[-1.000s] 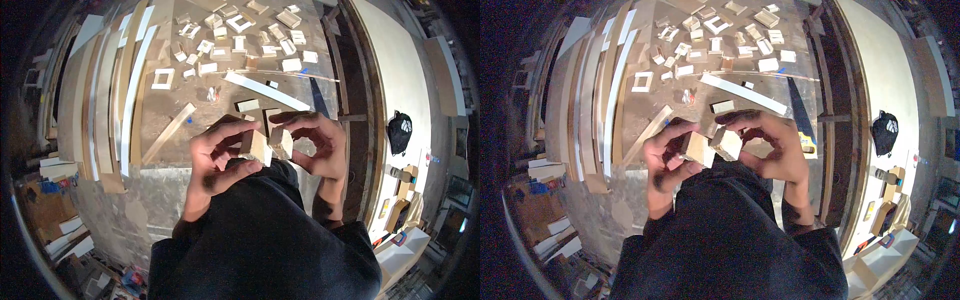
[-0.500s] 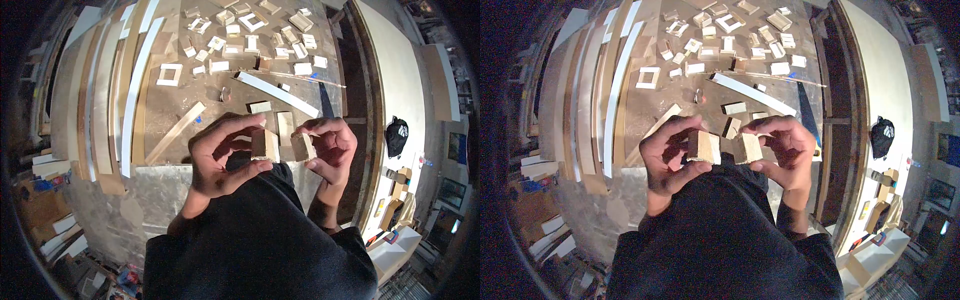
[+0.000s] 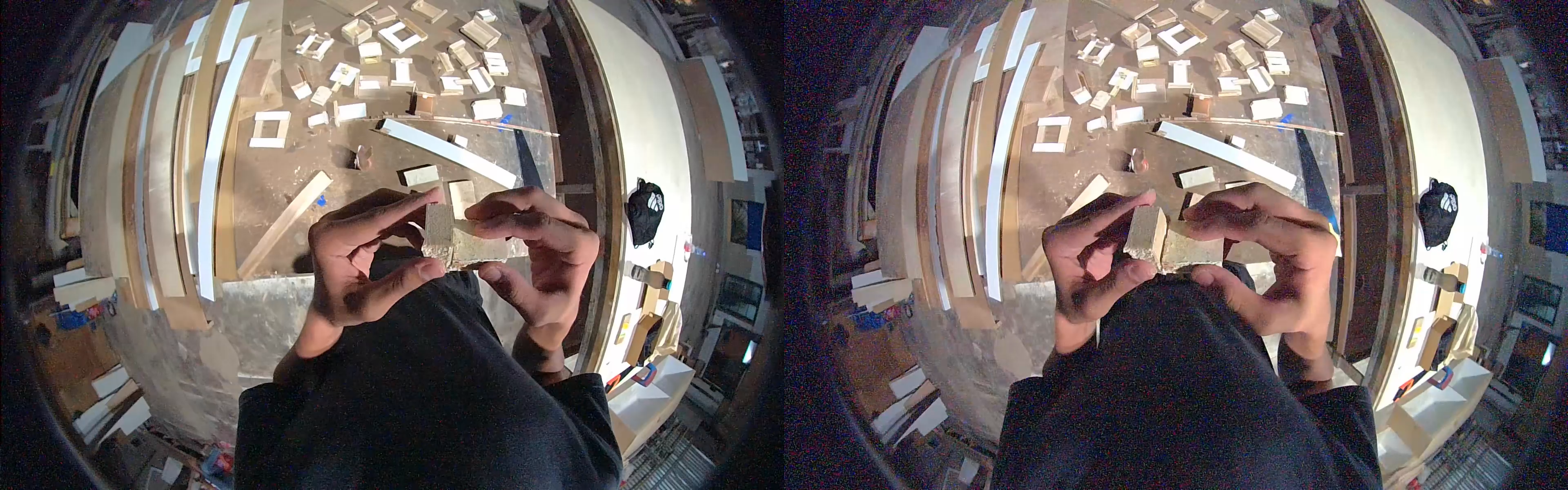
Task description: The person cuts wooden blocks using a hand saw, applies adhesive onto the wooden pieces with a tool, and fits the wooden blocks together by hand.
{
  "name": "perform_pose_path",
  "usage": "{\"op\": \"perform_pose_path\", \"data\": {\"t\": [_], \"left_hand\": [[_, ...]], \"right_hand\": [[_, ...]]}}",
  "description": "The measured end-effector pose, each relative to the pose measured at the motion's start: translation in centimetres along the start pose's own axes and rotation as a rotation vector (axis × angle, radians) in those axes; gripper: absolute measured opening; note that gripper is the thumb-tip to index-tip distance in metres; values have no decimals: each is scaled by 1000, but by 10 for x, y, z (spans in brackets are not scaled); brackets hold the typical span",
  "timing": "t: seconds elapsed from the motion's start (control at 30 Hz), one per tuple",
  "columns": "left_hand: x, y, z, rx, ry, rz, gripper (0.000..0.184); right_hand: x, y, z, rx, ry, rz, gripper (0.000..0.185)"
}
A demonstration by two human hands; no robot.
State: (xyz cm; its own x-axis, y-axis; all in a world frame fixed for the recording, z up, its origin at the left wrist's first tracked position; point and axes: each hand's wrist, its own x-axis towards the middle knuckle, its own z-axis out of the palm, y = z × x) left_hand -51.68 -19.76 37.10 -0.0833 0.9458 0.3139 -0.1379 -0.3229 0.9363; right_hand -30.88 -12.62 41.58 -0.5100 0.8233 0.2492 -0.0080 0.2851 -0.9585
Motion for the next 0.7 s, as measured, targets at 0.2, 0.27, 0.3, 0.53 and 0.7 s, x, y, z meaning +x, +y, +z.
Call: {"op": "perform_pose_path", "data": {"t": [0.2,0.27,0.3,0.53,0.7], "left_hand": [[-2,-2,12,-39,75,-56,51],[-1,3,14,31,67,-104,50],[-1,4,15,36,69,-105,50],[-4,5,27,-19,136,-150,46],[-4,-1,31,-57,167,-140,48]], "right_hand": [[0,5,-2,-22,-24,-18,36],[-1,7,-4,-10,-43,22,34],[-1,7,-5,-5,-45,21,34],[-3,12,-13,99,-73,63,36],[-3,14,-15,103,-72,72,35]]}}
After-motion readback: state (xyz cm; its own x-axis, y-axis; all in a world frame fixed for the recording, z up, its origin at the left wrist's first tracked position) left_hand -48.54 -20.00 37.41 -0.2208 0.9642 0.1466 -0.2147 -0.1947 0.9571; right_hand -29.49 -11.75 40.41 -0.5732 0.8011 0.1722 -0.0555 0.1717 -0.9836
